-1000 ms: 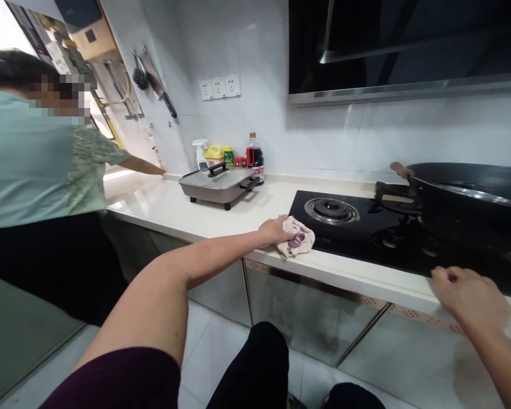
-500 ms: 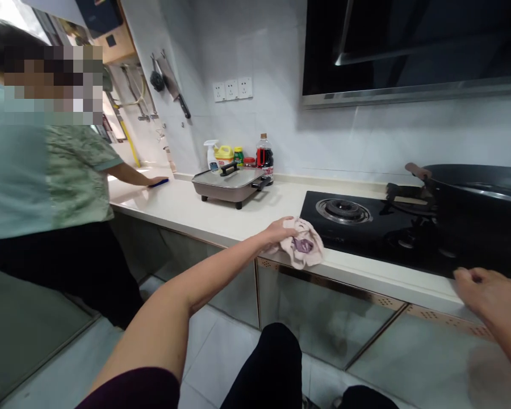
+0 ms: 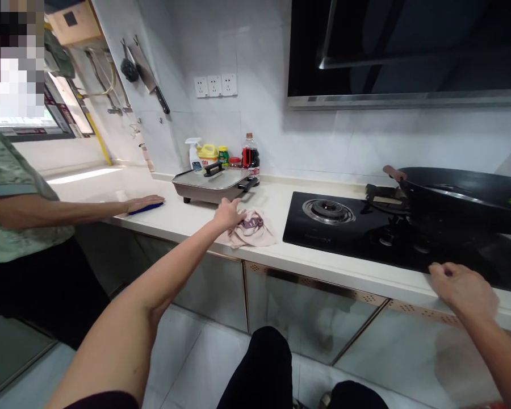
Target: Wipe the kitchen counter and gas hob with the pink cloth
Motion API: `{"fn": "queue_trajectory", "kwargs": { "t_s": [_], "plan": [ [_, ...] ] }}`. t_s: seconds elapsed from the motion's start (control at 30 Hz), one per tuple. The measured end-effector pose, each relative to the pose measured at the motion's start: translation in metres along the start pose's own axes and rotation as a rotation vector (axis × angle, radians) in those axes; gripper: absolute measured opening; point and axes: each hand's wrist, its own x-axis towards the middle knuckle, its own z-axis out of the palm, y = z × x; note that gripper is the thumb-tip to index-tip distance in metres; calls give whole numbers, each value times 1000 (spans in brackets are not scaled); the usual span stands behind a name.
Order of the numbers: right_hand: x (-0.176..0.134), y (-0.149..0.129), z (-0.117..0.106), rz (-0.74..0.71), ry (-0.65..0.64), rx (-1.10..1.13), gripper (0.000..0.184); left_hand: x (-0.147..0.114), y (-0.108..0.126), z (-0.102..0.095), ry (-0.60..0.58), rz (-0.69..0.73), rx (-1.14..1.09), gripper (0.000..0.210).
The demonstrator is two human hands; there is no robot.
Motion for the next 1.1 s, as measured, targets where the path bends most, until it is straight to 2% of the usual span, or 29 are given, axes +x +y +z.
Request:
{"fn": "queue_trajectory", "kwargs": {
  "t_s": [0.07,0.1,0.2,0.27,0.3,0.4,0.5,0.57,0.67,0.77,0.87,0.9,0.97,1.07,1.1],
  "plan": [
    [0,0,0,-3,-3,1,51,-11,2,-1,113,129,80,60],
    [0,0,0,-5,-1,2,50,-19,5,1,99,195,95,58],
    [-1,0,0,-12,0,-6,46,-43,12,17,-117,309,149,73],
    [-1,0,0,-14,-2,-15,46,-54,13,29,-173,331,199,81],
    [-1,-1,0,-8,-9,-20,48,-58,12,34,-156,341,210,77],
    [0,-1,0,13,-27,-24,52,-60,7,41,-70,365,187,47],
    [1,-1,0,17,-21,-19,52,-52,7,41,3,379,58,29],
    [1,-1,1,11,-11,-9,52,-38,7,38,13,246,-177,27],
    [0,-1,1,2,-6,3,52,-11,-2,29,39,-68,-502,29],
    [0,-1,1,-1,0,10,50,8,-24,18,115,-219,-563,34],
    [0,0,1,-7,13,33,44,2,-47,11,208,-299,-553,35],
    [0,0,1,-14,6,35,41,-5,-51,9,243,-274,-535,36],
    [0,1,0,-26,-10,32,36,-20,-52,9,272,-77,-443,37],
    [2,2,1,-12,-15,35,32,-39,-41,12,168,369,-180,41],
    [3,3,2,-5,-14,39,31,-42,-36,14,111,460,-97,44]
  ]
}}
